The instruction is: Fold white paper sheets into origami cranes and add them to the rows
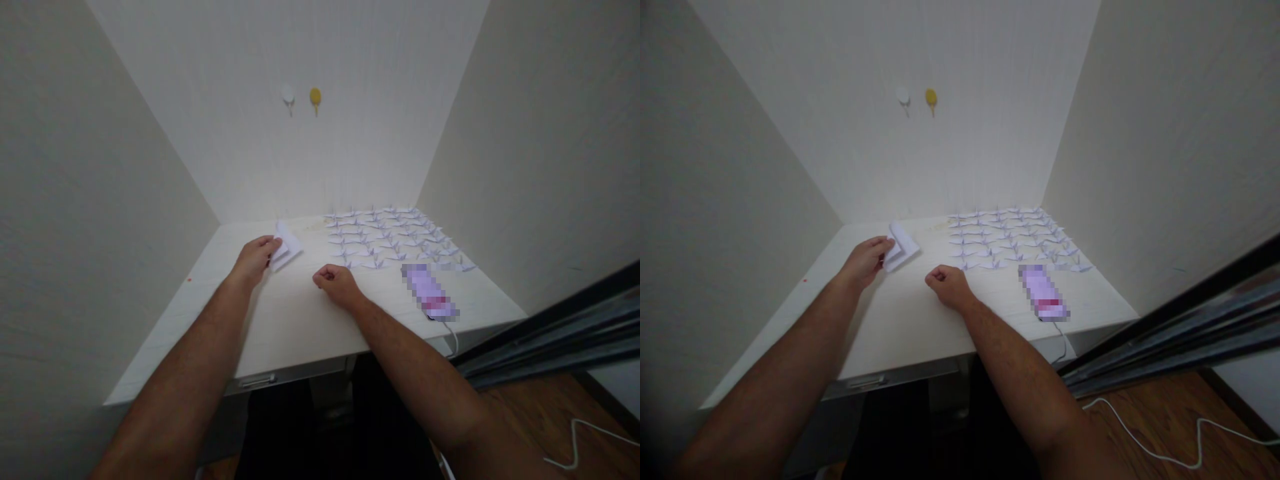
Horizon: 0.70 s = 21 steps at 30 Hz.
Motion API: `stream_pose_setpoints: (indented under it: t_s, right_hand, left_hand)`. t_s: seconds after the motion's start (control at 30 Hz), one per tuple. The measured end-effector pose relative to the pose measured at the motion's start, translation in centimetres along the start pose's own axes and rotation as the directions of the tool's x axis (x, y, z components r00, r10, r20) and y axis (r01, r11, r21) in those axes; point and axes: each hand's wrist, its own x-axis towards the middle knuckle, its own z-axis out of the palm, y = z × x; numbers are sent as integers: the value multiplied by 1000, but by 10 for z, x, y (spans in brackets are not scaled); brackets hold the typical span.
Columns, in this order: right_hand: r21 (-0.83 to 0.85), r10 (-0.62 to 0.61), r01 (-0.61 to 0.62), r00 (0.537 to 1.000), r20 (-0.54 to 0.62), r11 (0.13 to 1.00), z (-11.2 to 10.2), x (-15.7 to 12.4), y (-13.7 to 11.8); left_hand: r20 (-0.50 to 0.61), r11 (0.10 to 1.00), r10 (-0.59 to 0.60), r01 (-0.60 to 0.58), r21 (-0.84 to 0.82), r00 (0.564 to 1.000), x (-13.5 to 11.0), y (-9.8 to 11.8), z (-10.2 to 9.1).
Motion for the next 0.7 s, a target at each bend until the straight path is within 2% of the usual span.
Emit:
stream_pose_setpoints:
  t_s: [0.07,0.17,0.3,0.4,0.53,0.7]
  right_hand:
    - [1,6,-6,1000,-11,1000,1,0,3]
    - [39,84,-82,995,-46,996,5,2,5]
    - [153,280,-274,960,-14,949,13,14,-8]
    - [198,294,-282,955,-35,939,17,32,-23]
    - [76,197,-190,975,-98,979,22,54,-33]
    - [90,158,-147,979,-129,985,26,64,-20]
  left_hand:
    - [119,961,-50,80,-263,992,-4,-3,3]
    - [207,855,-62,159,-494,976,-11,-13,6]
    - [356,789,-42,250,-561,933,-15,-24,5]
    - [430,779,17,257,-571,903,-16,-27,5]
    - [418,778,40,234,-583,907,-16,-25,4]
    - [305,797,-67,235,-557,950,-15,-19,-1]
